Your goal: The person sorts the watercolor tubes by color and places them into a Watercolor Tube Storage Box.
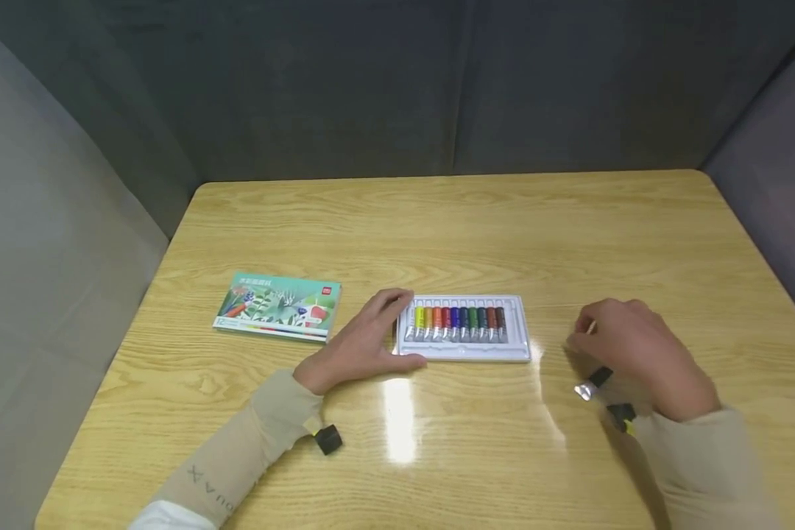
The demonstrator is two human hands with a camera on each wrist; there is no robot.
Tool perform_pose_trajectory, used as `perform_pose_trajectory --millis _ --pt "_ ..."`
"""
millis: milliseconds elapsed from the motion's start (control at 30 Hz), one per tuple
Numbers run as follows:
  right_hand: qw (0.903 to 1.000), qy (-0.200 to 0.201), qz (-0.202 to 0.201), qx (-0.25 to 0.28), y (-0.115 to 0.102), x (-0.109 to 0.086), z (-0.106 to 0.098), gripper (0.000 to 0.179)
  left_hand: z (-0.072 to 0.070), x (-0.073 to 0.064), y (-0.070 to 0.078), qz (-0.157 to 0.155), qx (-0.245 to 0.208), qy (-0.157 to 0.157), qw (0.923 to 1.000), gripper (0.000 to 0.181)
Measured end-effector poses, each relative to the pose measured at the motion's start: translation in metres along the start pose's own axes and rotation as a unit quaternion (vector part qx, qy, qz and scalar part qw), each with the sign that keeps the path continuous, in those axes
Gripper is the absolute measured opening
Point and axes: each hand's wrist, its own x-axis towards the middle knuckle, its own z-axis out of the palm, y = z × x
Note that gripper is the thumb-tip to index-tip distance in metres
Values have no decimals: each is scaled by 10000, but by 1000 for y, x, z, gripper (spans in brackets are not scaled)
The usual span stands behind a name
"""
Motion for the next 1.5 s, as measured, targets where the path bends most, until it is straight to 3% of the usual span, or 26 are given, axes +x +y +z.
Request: perform_pose_trajectory --millis 167,333,700,1200,1500 --pt "9970 -596 392 295 11 -11 3 35 -1 1 0 30 46 9 10000 106" --pt "9956 -816 391 228 16 -13 5 43 -1 1 0 19 44 7 10000 106" --pt "9979 -432 478 64 17 -12 16 34 -1 0 0 -14 4 3 10000 106" --pt "9988 -137 468 79 7 -7 15 29 -1 0 1 -61 -36 -45 10000 107" --pt "9995 84 284 71 1 3 21 28 -1 -1 1 -79 -40 -45 10000 108"
